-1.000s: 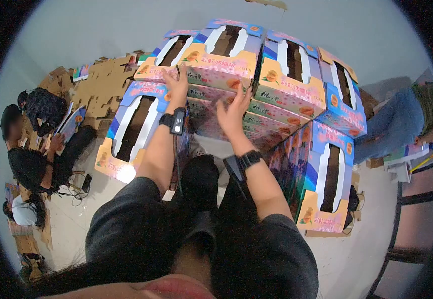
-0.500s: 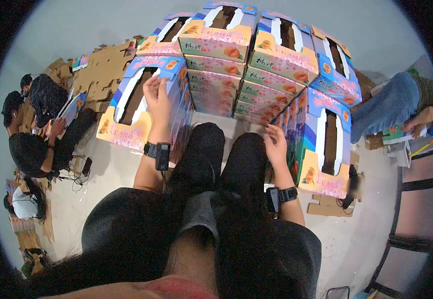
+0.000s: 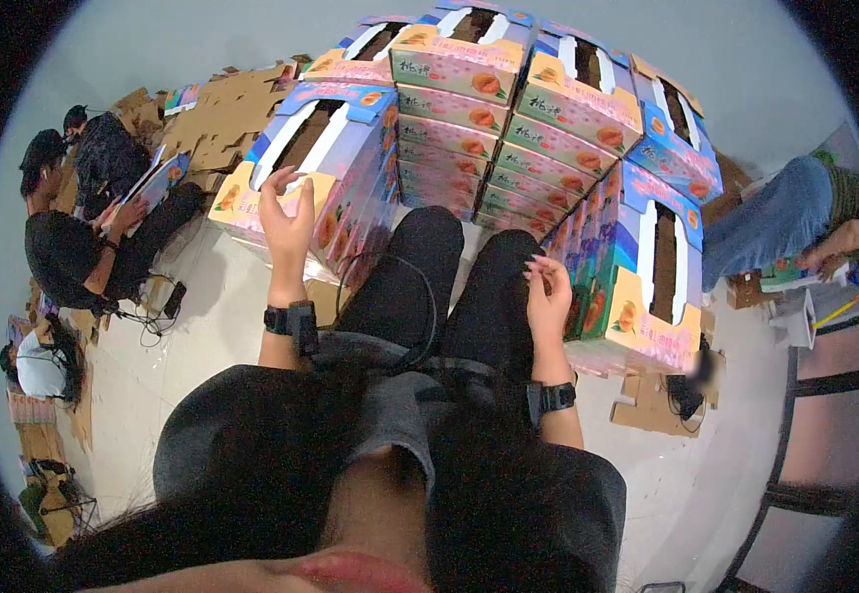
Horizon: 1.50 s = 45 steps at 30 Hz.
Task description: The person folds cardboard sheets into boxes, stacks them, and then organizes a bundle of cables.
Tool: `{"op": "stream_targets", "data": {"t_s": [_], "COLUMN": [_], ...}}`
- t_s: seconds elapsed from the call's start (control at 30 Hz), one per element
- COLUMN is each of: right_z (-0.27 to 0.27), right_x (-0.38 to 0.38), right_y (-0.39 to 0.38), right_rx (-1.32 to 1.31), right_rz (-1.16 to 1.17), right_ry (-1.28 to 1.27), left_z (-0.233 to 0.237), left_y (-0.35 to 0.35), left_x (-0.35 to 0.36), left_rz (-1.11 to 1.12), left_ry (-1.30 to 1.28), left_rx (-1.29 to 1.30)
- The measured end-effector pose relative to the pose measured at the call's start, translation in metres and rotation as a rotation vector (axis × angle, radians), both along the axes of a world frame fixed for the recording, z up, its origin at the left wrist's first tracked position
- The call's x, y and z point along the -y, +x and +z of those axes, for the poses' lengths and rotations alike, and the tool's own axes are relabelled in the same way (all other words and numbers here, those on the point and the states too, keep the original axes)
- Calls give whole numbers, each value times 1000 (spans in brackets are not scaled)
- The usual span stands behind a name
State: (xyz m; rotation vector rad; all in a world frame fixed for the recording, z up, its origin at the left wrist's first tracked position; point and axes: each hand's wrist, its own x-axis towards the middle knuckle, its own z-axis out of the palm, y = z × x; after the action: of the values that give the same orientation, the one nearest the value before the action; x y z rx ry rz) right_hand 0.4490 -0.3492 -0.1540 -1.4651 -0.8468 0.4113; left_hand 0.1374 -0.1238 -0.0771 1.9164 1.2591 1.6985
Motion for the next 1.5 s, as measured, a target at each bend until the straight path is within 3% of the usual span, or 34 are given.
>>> {"op": "stream_targets", "data": {"t_s": [0.1,0.13,0.33,0.5,0.6,0.7,1.5], "right_z": [-1,-5,7,22,22,23,21], "right_x": [0,-2,-8,-20,-22,-23,-28], "right_y": [-7,-6,-26,-46,-51,-52,-52], "right_rx": [17,82,206,465,759,851,873], "right_rz": [-12,0,-49,41,75,87,83], "right_ry": [-18,15,-117,-56,-174,-181,-202], "left_z": [6,3,-44,-55,-68,-74,-68], "left_y": [-27,-35,-41,-33,-33,-32,-27], "left_x": [11,10,13,14,6,1,3], "left_rz": [6,-39,-22,47,100,119,122], "left_ry": [284,264,137,196,233,263,267], "left_rx": [-350,-457,-510,-480,-510,-490,-520]}}
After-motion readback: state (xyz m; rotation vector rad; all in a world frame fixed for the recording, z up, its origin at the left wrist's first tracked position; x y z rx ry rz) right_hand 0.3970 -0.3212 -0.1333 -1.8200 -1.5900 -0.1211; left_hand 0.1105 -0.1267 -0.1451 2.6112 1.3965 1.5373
